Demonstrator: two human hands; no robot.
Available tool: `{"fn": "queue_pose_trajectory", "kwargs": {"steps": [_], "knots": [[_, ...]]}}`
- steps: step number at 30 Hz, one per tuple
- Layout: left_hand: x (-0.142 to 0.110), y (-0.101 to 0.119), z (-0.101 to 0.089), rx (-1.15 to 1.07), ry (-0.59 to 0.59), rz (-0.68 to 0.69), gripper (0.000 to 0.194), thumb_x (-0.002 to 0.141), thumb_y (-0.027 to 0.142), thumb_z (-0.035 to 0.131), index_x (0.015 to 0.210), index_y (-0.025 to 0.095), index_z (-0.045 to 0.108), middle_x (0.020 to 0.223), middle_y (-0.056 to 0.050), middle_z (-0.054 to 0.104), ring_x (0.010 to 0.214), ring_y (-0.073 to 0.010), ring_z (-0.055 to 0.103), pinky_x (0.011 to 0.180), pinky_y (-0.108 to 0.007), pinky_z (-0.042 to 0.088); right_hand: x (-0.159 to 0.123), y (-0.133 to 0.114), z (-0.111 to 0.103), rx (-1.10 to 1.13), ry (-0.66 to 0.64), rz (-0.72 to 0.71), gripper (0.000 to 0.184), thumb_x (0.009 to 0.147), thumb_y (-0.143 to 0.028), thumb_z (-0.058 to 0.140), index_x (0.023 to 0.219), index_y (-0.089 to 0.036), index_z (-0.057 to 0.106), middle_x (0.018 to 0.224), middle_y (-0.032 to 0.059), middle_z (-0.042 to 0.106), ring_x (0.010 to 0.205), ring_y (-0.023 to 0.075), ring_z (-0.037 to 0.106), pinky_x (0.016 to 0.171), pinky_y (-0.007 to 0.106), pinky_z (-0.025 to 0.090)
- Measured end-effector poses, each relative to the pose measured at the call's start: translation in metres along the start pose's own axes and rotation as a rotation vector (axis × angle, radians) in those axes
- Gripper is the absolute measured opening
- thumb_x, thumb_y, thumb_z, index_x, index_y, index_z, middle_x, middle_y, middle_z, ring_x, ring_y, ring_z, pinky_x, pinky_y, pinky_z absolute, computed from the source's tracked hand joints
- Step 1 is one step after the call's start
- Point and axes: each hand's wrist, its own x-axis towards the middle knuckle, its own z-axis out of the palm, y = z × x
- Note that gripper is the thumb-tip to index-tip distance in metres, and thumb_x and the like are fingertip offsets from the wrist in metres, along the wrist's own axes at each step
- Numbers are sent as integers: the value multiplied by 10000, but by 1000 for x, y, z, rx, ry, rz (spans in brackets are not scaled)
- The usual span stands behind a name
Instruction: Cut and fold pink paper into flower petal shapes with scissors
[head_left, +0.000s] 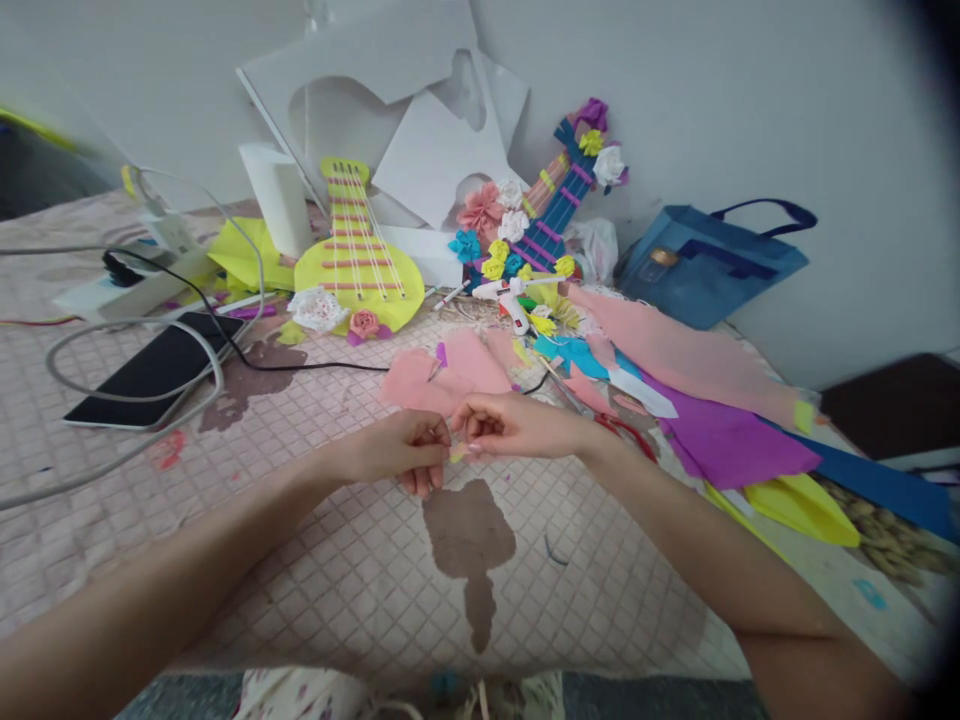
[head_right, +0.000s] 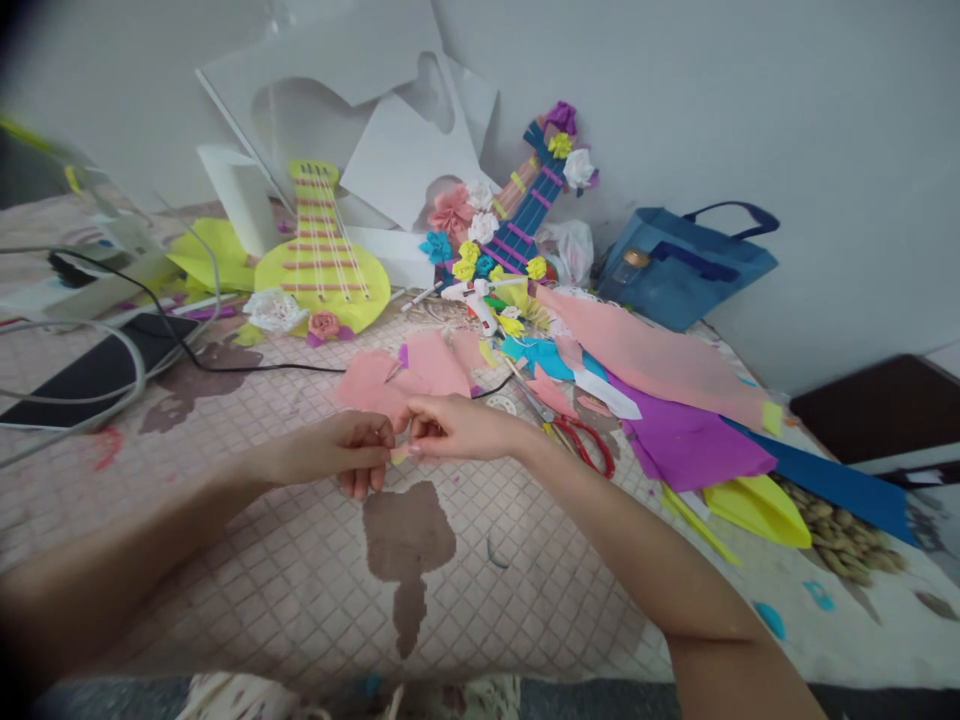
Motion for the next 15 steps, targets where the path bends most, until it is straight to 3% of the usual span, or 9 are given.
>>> {"fn": "queue_pose_trajectory", "kwargs": {"steps": [6,10,15], "knots": [[0,-1,0,39,5,11,183,825,353,503,824,180,445,671,-6,663,488,-113,615,449,-207,473,-2,1,0,-28,11,-26,182,817,-173,531,998,-182,541,812,0,602,722,115,579,640,227,456],[-1,-1,-1,107,35,11,145,833,322,468,816,178,458,631,-1,652,431,-96,578,406,-184,437,-2,3,-5,-157,144,-33,160,805,-113,493,920,-171,589,869,26,637,780,131,583,706,254,450],[-1,-1,-1,190,55,17,121,817,289,460,795,172,480,604,-3,648,419,-100,573,400,-183,429,20,12,-21,-267,266,-33,137,795,-128,503,893,-147,596,806,32,640,717,132,580,641,237,431]]}}
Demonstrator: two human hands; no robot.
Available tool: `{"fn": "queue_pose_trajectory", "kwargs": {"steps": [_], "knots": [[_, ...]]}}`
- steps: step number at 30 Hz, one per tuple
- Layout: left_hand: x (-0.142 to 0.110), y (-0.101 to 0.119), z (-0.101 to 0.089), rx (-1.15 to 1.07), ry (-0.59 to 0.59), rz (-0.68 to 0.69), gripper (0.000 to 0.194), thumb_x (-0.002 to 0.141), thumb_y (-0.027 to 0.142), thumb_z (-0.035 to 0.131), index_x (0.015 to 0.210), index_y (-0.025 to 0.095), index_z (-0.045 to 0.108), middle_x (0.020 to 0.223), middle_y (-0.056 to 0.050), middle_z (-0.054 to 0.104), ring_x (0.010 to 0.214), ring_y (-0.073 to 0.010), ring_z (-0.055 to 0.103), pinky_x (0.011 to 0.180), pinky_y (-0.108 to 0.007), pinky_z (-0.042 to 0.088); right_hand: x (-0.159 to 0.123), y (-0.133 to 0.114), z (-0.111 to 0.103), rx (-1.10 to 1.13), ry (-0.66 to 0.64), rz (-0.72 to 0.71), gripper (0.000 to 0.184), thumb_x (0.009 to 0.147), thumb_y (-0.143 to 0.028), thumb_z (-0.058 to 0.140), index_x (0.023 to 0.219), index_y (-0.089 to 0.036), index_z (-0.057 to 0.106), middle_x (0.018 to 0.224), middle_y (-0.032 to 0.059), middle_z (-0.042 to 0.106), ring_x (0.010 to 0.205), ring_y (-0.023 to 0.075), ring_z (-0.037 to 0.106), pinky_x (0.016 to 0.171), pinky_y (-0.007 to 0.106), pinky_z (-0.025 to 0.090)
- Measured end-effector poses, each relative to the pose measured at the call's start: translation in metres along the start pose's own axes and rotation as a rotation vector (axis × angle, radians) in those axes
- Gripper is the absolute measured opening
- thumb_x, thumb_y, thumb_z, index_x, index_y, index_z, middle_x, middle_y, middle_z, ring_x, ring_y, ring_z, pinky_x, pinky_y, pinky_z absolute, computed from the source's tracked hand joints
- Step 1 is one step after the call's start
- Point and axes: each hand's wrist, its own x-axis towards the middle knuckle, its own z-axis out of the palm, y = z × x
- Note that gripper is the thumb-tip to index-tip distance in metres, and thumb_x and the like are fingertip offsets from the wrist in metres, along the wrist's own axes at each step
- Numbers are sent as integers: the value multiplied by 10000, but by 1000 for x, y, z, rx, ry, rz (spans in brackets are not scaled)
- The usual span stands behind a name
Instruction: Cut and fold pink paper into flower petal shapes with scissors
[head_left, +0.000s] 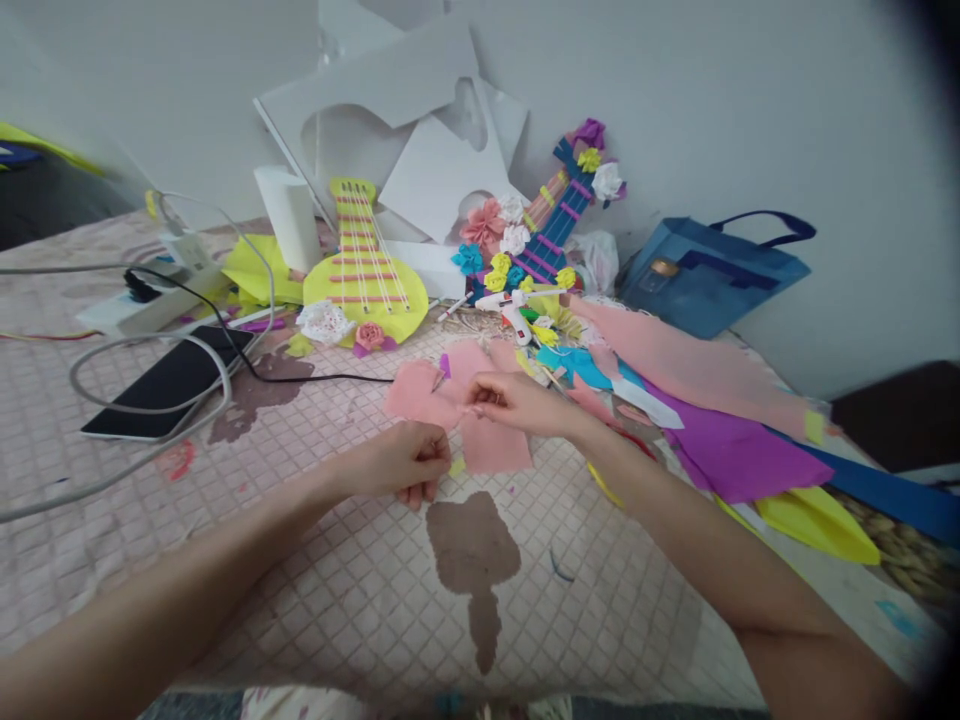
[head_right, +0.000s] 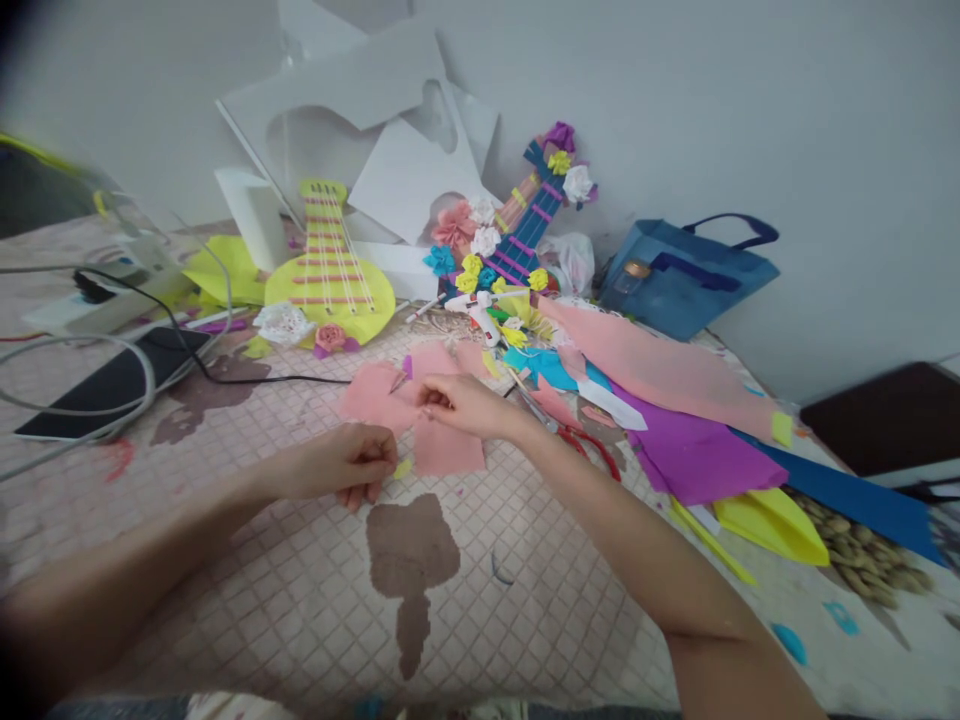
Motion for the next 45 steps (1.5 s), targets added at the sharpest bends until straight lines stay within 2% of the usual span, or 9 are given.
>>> {"fn": "queue_pose_trajectory", "kwargs": {"steps": [5,9,12,16,23,27,34,39,45], "knots": [[0,-3,1,3,2,3,105,804,274,458,799,172,483,607,2,645,431,-106,583,411,-189,440,44,5,2,-128,-41,72,329,776,-84,483,1089,-129,573,748,13,619,637,113,529,565,204,365],[-2,-4,0,-9,-1,2,98,799,269,457,802,173,475,611,7,643,446,-106,590,420,-187,441,59,-3,12,-327,-175,111,295,746,-39,455,981,-120,615,728,24,612,602,114,474,527,217,293],[-3,-5,-1,-11,1,7,98,799,273,456,809,177,470,620,7,643,455,-111,593,423,-192,441,54,-7,16,-330,-213,58,259,760,-61,453,948,-120,621,697,15,593,600,118,464,531,222,283],[-3,-5,0,-18,1,10,122,802,295,466,807,174,474,625,0,646,459,-109,594,432,-194,448,47,-4,11,-254,-104,32,350,776,-59,441,1085,-135,585,709,-4,592,615,108,488,561,205,306],[-3,-3,0,-19,5,5,112,793,280,465,798,170,477,614,0,642,444,-100,584,414,-179,436,56,29,-16,-291,87,11,144,726,-66,514,789,-137,621,728,11,609,665,116,518,620,217,345],[-3,-3,-1,-38,14,10,110,790,283,469,796,173,466,607,4,637,442,-101,582,419,-185,443,44,50,-38,-269,151,86,123,751,-101,501,816,-141,598,722,13,613,626,113,541,582,211,380],[-2,-2,2,38,75,-17,111,792,283,456,763,177,462,582,14,612,428,-99,566,385,-171,408,-7,69,-68,-172,157,198,121,775,-171,515,861,-163,600,749,17,642,628,121,580,553,207,423],[-1,3,2,59,76,-66,106,797,283,443,775,180,450,582,19,609,430,-102,572,384,-174,411,-20,78,-65,-404,40,197,179,807,-194,507,851,-173,680,822,30,681,752,153,598,663,233,419],[1,1,1,49,63,-59,127,801,303,451,789,176,454,593,14,618,436,-102,581,388,-171,417,-14,92,-58,-575,155,308,235,807,-133,464,855,-152,693,932,98,668,877,204,585,742,266,388]]}}
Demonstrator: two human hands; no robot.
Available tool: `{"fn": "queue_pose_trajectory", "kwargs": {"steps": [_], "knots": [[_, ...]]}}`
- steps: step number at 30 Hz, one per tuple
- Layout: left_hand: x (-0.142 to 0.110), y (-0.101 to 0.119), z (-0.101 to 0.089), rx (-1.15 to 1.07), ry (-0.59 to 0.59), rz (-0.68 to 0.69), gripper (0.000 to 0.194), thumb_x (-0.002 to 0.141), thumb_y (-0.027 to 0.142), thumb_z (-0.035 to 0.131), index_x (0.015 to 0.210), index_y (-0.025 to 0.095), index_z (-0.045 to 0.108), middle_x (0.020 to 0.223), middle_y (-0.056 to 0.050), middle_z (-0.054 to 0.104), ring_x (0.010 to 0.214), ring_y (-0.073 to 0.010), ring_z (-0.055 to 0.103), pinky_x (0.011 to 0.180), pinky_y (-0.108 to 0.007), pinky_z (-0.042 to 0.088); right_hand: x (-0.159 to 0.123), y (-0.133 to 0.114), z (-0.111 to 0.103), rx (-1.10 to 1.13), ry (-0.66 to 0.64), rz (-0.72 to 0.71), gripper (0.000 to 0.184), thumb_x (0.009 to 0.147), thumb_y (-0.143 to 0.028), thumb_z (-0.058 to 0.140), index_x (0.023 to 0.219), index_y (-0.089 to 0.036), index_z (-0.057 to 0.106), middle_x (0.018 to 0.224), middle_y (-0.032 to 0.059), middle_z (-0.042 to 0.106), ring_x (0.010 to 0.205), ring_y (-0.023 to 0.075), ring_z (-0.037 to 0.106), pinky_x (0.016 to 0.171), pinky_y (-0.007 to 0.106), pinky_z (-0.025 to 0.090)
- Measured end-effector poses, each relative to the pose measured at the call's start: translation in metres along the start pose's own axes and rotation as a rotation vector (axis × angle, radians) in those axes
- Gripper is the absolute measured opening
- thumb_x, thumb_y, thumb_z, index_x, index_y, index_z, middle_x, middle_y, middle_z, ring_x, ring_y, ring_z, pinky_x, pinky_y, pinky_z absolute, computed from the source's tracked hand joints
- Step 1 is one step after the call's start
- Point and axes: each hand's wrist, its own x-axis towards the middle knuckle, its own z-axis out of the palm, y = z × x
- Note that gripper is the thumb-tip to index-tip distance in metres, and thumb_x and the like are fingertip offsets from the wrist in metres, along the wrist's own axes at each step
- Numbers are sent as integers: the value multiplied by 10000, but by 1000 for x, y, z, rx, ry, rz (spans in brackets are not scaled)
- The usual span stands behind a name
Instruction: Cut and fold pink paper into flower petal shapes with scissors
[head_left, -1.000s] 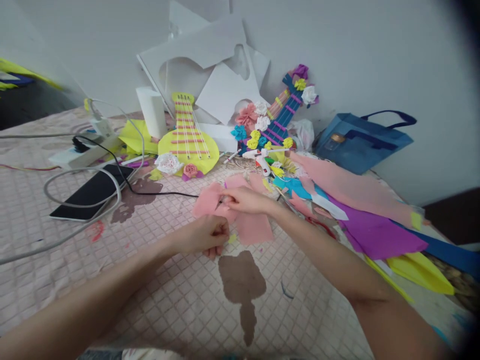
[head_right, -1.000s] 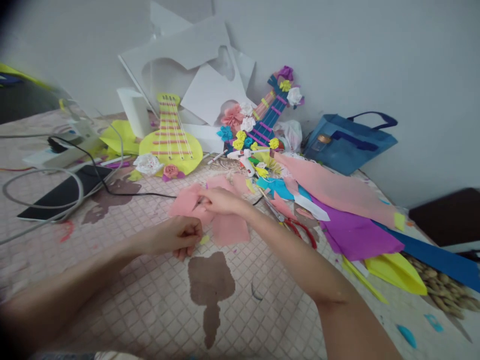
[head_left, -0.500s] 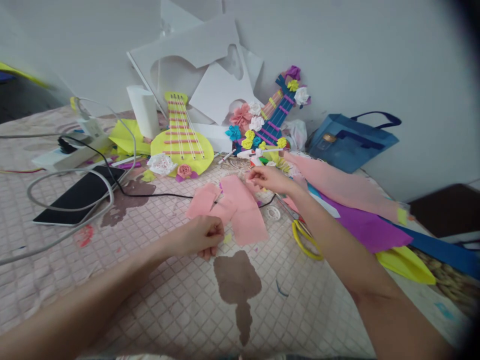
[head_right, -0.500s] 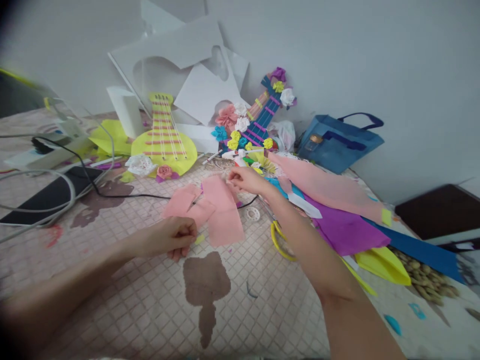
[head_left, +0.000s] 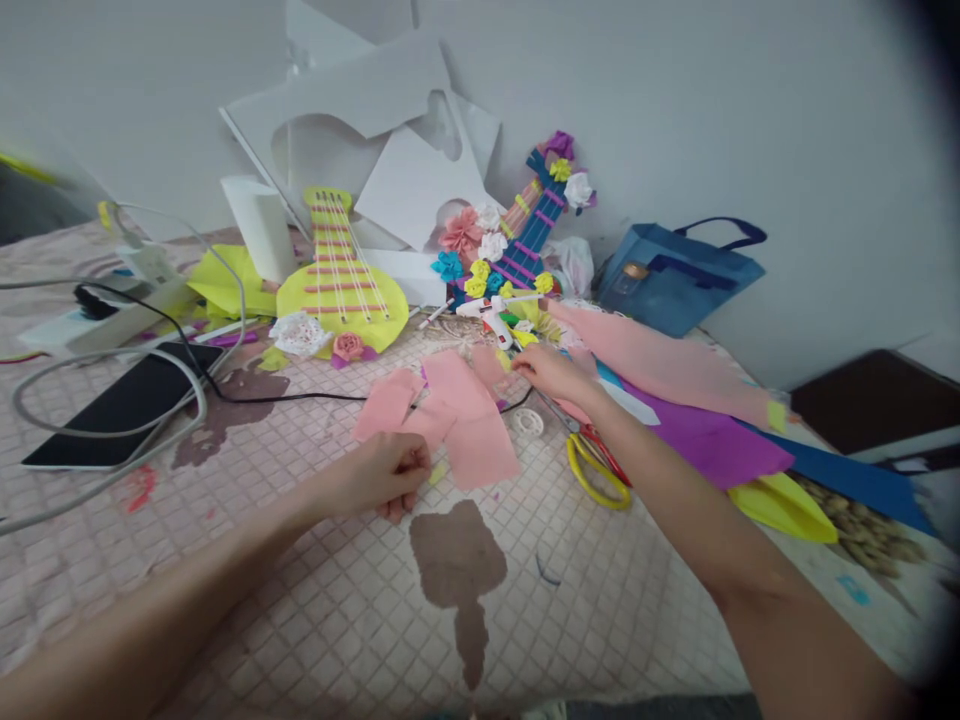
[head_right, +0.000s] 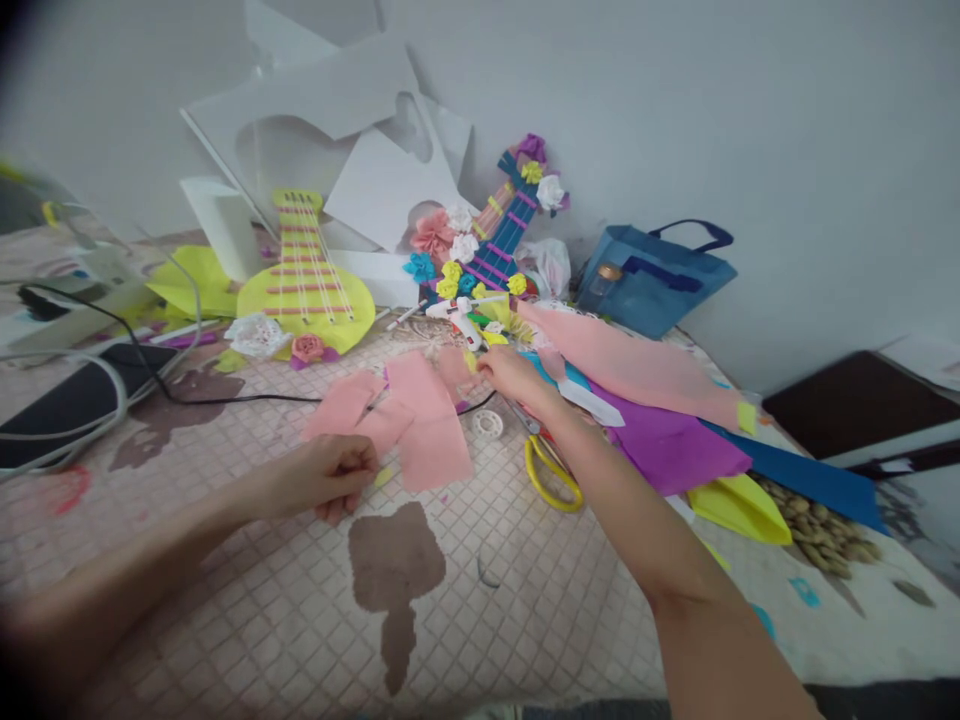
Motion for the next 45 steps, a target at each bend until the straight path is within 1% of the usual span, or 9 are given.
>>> {"fn": "queue_pose_trajectory", "kwargs": {"steps": [6,10,18,24,29,33,36,43,45], "knots": [[-2,1,0,1,7,-11,105,783,283,453,777,178,450,591,18,616,438,-102,582,394,-174,419,9,1,8,1,-34,43,67,733,-161,581,759,-161,643,756,44,660,700,157,573,600,216,370],[-3,1,0,-13,9,6,119,787,299,458,781,181,449,590,16,620,430,-102,576,390,-176,410,11,2,10,41,-34,43,53,705,-124,567,685,-163,597,680,23,628,612,138,538,550,217,347],[-4,2,1,10,48,32,162,804,341,473,825,182,449,578,19,615,410,-110,567,369,-182,402,-9,5,-15,188,86,42,51,721,-145,525,760,-166,550,692,7,588,630,133,536,579,230,390],[-1,2,-8,67,230,105,131,821,302,456,803,174,475,592,23,577,384,-78,513,372,-178,370,-43,-30,-23,514,123,0,152,750,-259,574,879,-181,551,751,15,593,673,145,558,613,261,437],[9,19,-5,114,438,225,212,782,351,549,870,158,542,726,-16,585,531,-94,552,462,-196,424,-70,-77,-24,556,25,-100,189,806,-286,547,978,-207,537,790,14,607,713,147,581,641,261,434],[23,40,9,95,386,262,249,769,379,572,862,148,590,755,-38,608,615,-111,555,512,-205,434,-79,-100,-22,520,-15,-165,268,788,-155,514,1044,-231,505,808,-3,623,742,141,584,660,251,424],[33,47,15,-25,307,206,130,751,274,575,758,144,569,660,-17,593,575,-100,545,487,-192,416,-79,-104,-17,478,2,-172,346,759,-80,480,1069,-232,500,796,-11,615,727,134,577,654,245,421],[38,28,2,-275,260,164,204,756,342,604,716,152,542,655,-2,581,540,-74,507,460,-179,394,-80,-79,-6,311,238,-146,251,806,-93,458,974,-216,598,1048,70,568,937,185,552,746,285,430],[37,21,-1,-340,237,159,228,749,370,620,744,156,542,689,0,580,553,-73,506,474,-186,399,-85,-66,-9,275,344,-54,167,837,-151,470,892,-208,616,962,71,585,896,201,554,739,307,428]]}}
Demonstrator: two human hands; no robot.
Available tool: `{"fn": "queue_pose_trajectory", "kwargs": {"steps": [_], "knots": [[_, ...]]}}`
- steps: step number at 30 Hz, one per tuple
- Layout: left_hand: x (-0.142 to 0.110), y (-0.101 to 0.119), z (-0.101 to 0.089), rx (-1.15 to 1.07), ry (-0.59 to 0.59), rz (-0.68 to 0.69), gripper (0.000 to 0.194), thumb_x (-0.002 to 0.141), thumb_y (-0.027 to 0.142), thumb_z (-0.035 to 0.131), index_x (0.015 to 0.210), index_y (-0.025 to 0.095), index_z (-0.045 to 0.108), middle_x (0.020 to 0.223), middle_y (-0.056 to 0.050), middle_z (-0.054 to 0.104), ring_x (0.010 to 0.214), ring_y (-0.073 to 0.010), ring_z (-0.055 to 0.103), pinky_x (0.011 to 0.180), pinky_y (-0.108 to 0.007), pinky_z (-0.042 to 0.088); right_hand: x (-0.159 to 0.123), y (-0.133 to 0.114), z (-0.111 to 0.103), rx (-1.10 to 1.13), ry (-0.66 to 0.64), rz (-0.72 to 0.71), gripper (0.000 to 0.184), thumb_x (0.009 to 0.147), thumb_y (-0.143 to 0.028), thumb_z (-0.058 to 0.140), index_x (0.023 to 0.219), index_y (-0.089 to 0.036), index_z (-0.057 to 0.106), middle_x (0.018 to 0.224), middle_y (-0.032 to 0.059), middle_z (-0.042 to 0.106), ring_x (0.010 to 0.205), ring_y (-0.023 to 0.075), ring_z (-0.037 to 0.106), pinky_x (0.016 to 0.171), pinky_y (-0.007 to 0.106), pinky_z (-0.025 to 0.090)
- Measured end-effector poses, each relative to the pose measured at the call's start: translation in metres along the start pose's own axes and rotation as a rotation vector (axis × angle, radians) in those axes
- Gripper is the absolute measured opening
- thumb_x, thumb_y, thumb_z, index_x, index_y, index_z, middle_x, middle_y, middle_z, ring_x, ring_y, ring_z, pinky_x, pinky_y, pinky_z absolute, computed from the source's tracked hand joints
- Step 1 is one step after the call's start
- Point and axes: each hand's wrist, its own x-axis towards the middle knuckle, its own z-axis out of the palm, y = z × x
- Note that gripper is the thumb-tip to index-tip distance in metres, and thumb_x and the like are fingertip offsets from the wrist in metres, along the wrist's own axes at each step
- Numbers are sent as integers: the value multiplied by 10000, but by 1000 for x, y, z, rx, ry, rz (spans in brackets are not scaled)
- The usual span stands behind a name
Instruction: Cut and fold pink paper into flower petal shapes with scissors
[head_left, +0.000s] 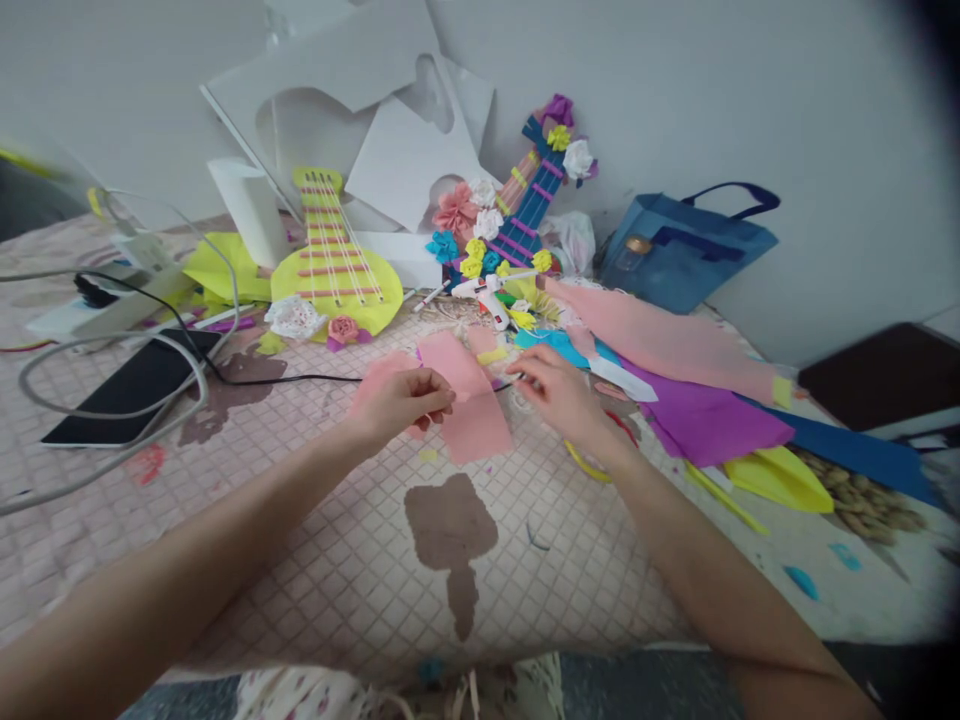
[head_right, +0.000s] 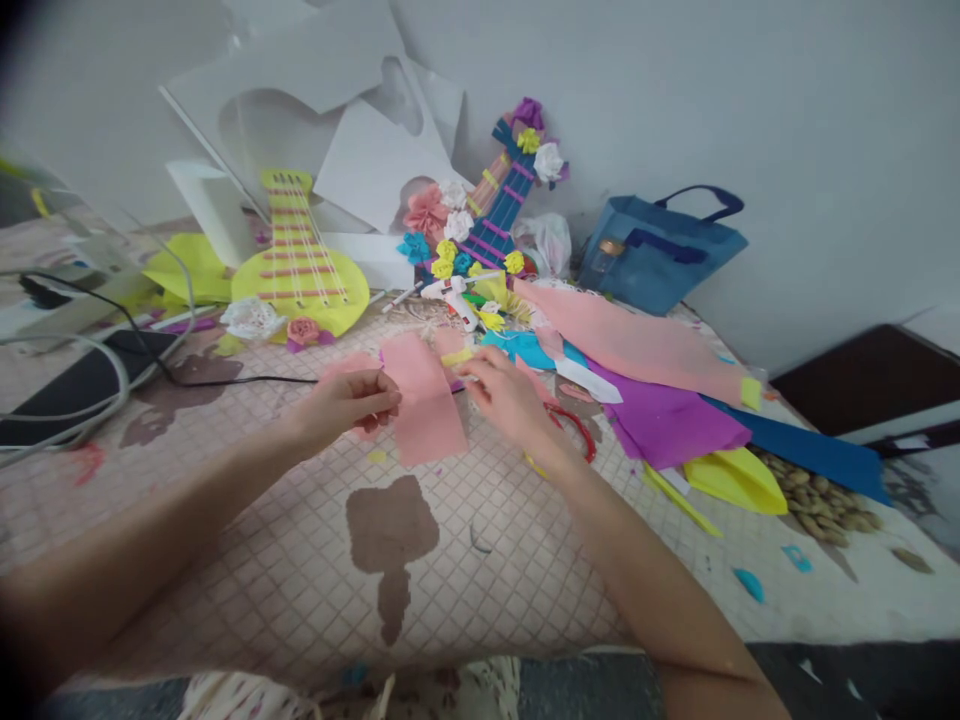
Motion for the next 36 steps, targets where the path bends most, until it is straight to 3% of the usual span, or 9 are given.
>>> {"fn": "queue_pose_trajectory", "kwargs": {"steps": [4,7,10,13,16,20,23,28,36], "knots": [[-3,-3,0,-91,-12,-38,256,734,388,645,765,159,536,690,15,549,531,-58,470,478,-188,368,-8,6,-13,86,117,169,194,868,-326,493,769,-196,597,771,53,597,765,198,548,678,317,422],[-8,2,8,-118,-11,-25,243,739,375,638,768,158,534,663,30,515,499,-44,431,468,-184,331,-13,-11,-2,482,-19,248,206,848,-393,521,887,-199,579,860,42,603,728,156,555,616,272,436],[-13,7,19,-92,-13,20,221,760,362,610,759,155,530,634,36,495,504,-51,430,478,-189,335,-16,-33,20,802,-212,313,255,803,-432,579,908,-201,550,792,12,574,651,126,533,534,236,421],[-17,6,24,-53,-37,43,229,770,371,595,748,153,529,614,40,484,510,-59,438,491,-199,353,-17,-41,35,956,-218,379,256,782,-440,603,810,-197,529,678,-24,530,555,98,482,491,220,391],[-18,5,24,-8,-63,33,241,766,380,598,759,148,535,638,31,510,526,-66,463,504,-207,380,-17,-37,37,989,-209,375,239,791,-418,596,767,-193,520,630,-41,498,530,89,460,487,216,378],[-18,8,23,40,-59,9,285,804,418,537,878,143,550,731,-2,570,617,-95,522,559,-226,432,-17,-35,35,972,-303,316,198,831,-379,550,790,-186,528,682,-31,503,573,89,471,519,217,390],[-17,10,22,79,-84,1,233,787,364,559,824,134,551,703,1,570,605,-91,516,548,-218,417,-17,-38,35,930,-362,255,181,836,-361,539,781,-189,529,695,-28,504,601,96,481,549,225,404],[-15,7,19,96,-139,13,165,750,284,594,721,131,540,671,5,570,588,-80,515,545,-208,410,-17,-42,31,876,-333,267,181,830,-339,543,740,-186,512,656,-35,484,575,97,464,535,228,395],[-14,5,19,95,-169,34,260,756,385,604,786,130,560,665,8,569,573,-83,511,529,-211,415,-20,-36,37,828,-367,183,169,856,-299,504,735,-182,499,669,-35,459,591,94,440,539,225,356]]}}
